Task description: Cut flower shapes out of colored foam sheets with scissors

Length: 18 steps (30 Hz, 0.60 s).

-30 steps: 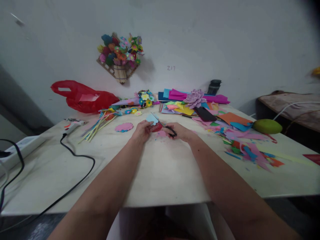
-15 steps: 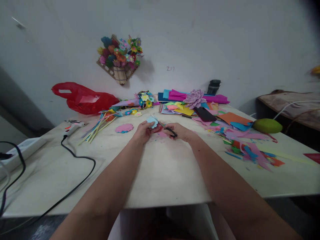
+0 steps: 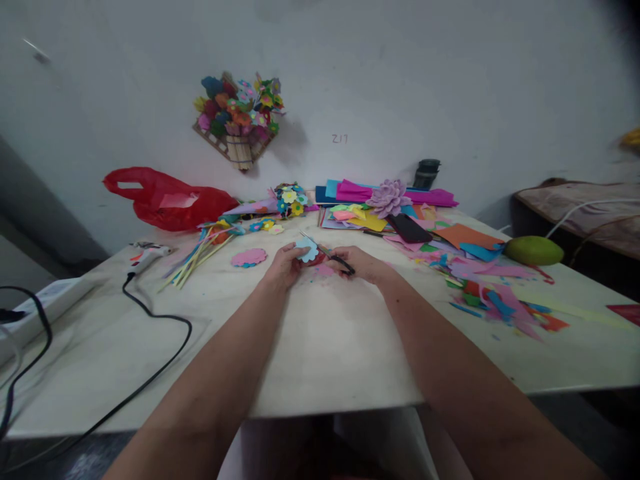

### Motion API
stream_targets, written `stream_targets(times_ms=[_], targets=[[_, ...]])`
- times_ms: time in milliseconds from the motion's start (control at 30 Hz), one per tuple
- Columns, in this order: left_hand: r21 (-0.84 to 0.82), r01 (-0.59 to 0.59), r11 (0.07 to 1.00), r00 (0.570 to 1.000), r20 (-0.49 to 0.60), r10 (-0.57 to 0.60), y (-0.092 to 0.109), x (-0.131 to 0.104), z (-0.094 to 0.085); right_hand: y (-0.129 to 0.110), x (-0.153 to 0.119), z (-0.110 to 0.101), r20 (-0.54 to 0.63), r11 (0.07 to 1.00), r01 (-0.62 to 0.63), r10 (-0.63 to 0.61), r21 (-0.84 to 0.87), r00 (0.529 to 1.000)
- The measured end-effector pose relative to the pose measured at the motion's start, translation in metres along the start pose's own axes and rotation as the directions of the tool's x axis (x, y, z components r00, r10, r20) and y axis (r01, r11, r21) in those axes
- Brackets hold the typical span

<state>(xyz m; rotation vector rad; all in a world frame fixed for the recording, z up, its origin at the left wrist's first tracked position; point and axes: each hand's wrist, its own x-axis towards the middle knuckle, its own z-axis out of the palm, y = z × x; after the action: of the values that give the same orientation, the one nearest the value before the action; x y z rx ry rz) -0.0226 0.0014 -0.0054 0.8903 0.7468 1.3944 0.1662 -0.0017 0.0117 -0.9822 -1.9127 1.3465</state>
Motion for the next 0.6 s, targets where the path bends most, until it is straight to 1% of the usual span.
stream_targets(times_ms=[300,600], targets=[[0.03,0.026,0.999,0.999,0.036,-0.027,0.0014,-0.0023,0.0024,-0.0031,-0.0012,0.0016,-0.01,1.0,0.004,-0.004,0.011,1.0],[0.062,0.037,0.997,0.997,0.067,-0.041,0.0028,-0.0052,0.0055,-0.0063,-0.0015,0.0034,0.01,1.0,-0.019,0.019,-0.014,1.0]])
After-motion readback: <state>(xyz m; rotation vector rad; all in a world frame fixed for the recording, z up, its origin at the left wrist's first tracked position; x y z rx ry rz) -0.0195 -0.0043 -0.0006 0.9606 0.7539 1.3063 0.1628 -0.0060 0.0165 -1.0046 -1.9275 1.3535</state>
